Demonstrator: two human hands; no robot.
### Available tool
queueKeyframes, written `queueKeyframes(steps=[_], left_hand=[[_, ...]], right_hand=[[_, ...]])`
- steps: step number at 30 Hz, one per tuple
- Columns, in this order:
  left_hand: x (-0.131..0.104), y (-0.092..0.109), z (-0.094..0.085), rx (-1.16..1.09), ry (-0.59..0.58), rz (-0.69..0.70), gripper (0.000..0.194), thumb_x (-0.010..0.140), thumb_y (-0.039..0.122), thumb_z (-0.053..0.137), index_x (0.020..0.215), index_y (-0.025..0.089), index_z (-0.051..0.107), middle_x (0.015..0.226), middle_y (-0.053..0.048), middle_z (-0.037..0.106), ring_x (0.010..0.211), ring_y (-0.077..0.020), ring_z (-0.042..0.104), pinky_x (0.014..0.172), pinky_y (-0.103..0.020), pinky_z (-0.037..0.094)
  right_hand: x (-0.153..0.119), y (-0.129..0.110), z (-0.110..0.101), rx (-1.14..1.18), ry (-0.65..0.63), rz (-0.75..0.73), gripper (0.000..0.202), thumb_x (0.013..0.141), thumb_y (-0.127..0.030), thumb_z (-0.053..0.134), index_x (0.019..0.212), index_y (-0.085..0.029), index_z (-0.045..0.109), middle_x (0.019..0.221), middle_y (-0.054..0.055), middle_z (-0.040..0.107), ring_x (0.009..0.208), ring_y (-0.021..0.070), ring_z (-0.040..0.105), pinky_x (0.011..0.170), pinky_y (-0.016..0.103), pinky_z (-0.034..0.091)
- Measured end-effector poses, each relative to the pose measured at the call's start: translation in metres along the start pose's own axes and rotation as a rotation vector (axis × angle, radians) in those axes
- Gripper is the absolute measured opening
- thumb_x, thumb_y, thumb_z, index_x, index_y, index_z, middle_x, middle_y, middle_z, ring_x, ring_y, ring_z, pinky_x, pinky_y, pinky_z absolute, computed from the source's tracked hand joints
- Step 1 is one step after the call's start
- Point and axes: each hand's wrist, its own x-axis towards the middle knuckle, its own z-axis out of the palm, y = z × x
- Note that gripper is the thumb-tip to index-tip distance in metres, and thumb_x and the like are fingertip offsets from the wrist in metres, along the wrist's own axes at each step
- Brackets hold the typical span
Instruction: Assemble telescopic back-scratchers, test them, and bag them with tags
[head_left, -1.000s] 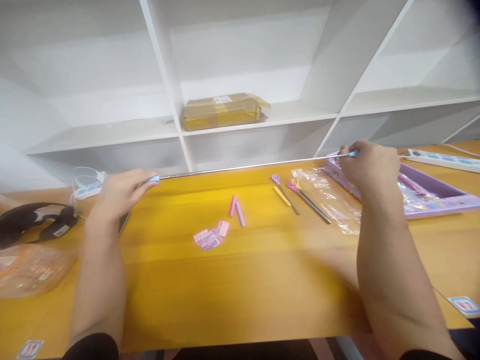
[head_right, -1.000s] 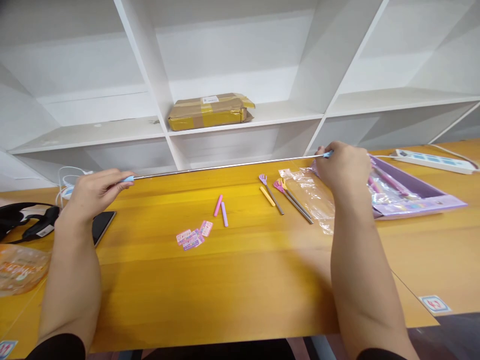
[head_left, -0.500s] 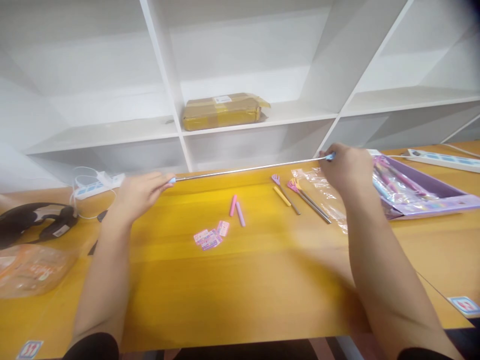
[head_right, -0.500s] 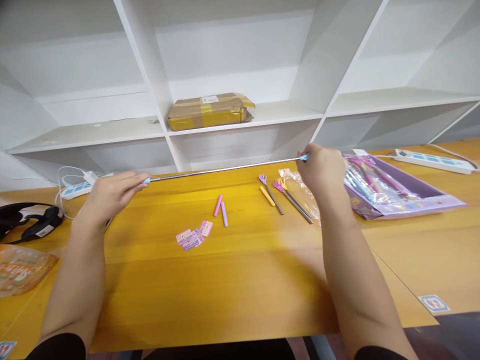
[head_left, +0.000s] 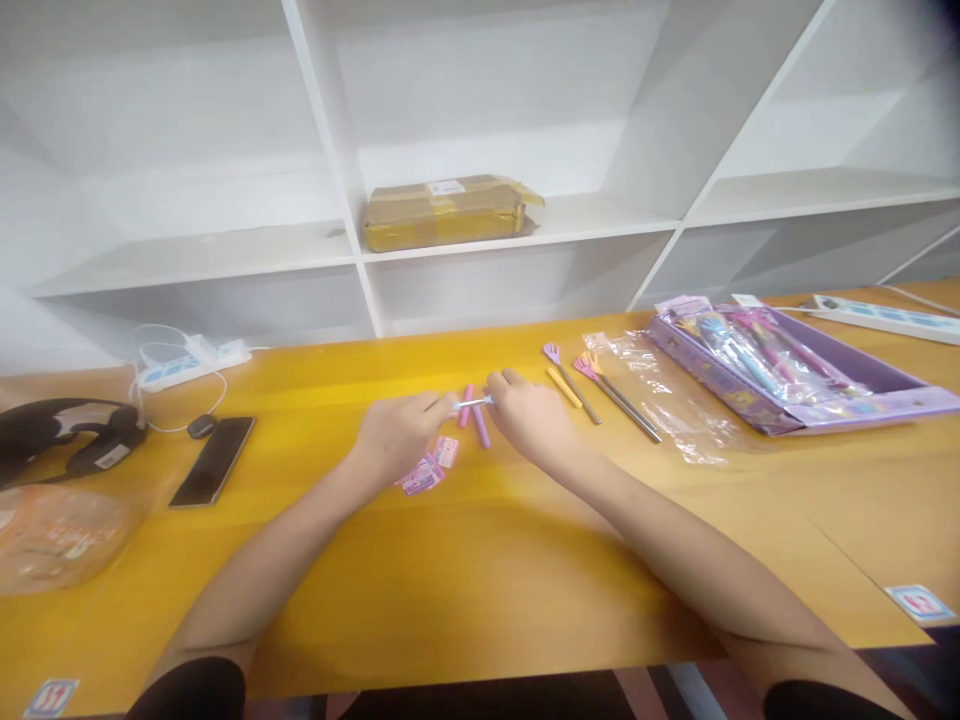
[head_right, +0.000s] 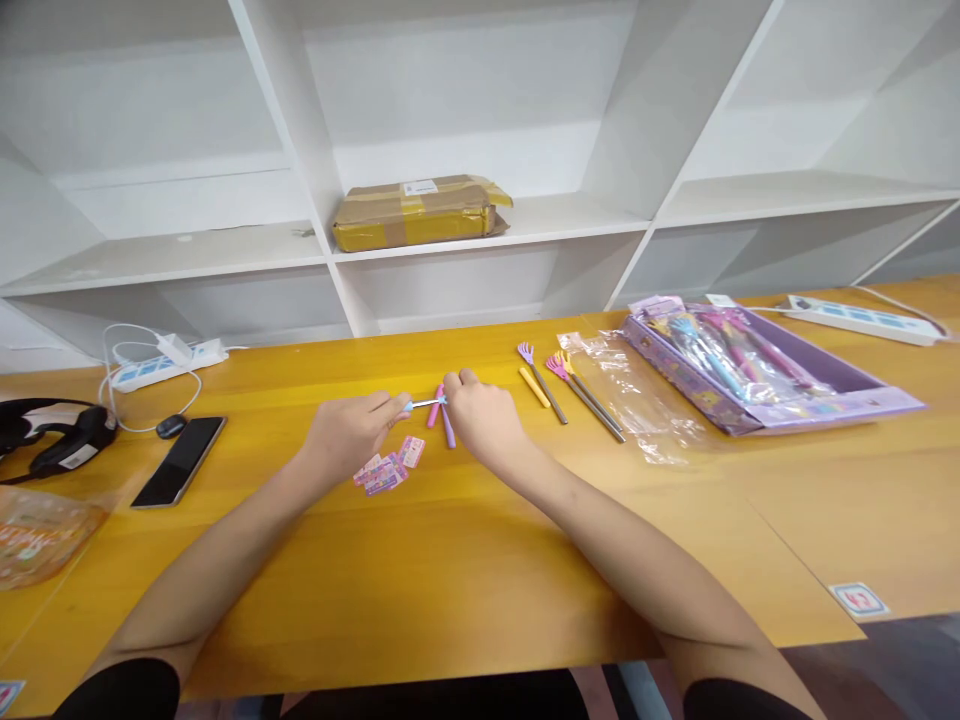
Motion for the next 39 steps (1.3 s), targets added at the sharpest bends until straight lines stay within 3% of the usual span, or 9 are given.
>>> queueKeyframes(steps=[5, 14, 20, 28, 32, 39], left_hand=[[0.003, -0.016, -0.003, -0.022, -0.037, -0.021, 0.028, 0.111, 0.034, 0.047, 0.104, 0.026, 0.073, 0.072, -0.002, 0.063, 0.052, -0.0135, 0.043, 0.050, -0.031, 0.015], [0.005, -0.017, -0.014, -0.049, -0.051, -0.047, 0.038, 0.114, 0.043, 0.042, 0.101, 0.026, 0.073, 0.072, -0.001, 0.064, 0.055, -0.0137, 0.046, 0.050, -0.030, 0.019], [0.005, -0.016, -0.015, -0.080, -0.056, -0.023, 0.038, 0.114, 0.040, 0.041, 0.100, 0.024, 0.073, 0.073, -0.002, 0.068, 0.055, -0.0137, 0.048, 0.051, -0.031, 0.020], [0.007, -0.015, -0.020, -0.073, -0.036, -0.013, 0.037, 0.114, 0.039, 0.042, 0.099, 0.024, 0.072, 0.070, 0.000, 0.065, 0.054, -0.0131, 0.047, 0.051, -0.031, 0.020], [0.008, -0.012, -0.024, -0.081, -0.031, 0.001, 0.038, 0.114, 0.039, 0.041, 0.098, 0.023, 0.071, 0.069, 0.001, 0.064, 0.055, -0.0132, 0.047, 0.050, -0.030, 0.019], [0.009, -0.010, -0.032, -0.101, 0.023, 0.044, 0.036, 0.114, 0.038, 0.044, 0.097, 0.023, 0.071, 0.066, 0.001, 0.062, 0.055, -0.0130, 0.047, 0.050, -0.029, 0.019]], right_hand=[[-0.002, 0.009, -0.010, 0.033, 0.069, -0.031, 0.022, 0.109, -0.036, 0.047, 0.113, -0.021, 0.063, 0.107, 0.010, 0.071, 0.078, 0.0220, 0.068, 0.058, 0.031, 0.021], [-0.008, 0.013, -0.021, 0.072, 0.123, -0.060, 0.019, 0.107, -0.033, 0.047, 0.104, -0.022, 0.062, 0.107, 0.007, 0.075, 0.076, 0.0209, 0.067, 0.059, 0.032, 0.019], [-0.009, 0.016, -0.027, 0.074, 0.134, -0.102, 0.021, 0.108, -0.032, 0.045, 0.107, -0.021, 0.063, 0.108, 0.008, 0.074, 0.074, 0.0204, 0.064, 0.060, 0.033, 0.022], [-0.007, 0.021, -0.019, 0.111, 0.339, -0.278, 0.024, 0.102, -0.009, 0.044, 0.107, -0.019, 0.065, 0.107, 0.011, 0.071, 0.098, 0.0256, 0.060, 0.077, 0.033, 0.036], [-0.003, 0.025, -0.009, 0.170, 0.460, -0.405, 0.027, 0.096, -0.003, 0.047, 0.106, -0.018, 0.067, 0.104, 0.010, 0.070, 0.094, 0.0251, 0.058, 0.078, 0.033, 0.037], [-0.002, 0.028, -0.007, 0.141, 0.551, -0.516, 0.032, 0.095, 0.001, 0.045, 0.090, -0.018, 0.069, 0.084, 0.006, 0.066, 0.076, 0.0218, 0.048, 0.073, 0.033, 0.032]])
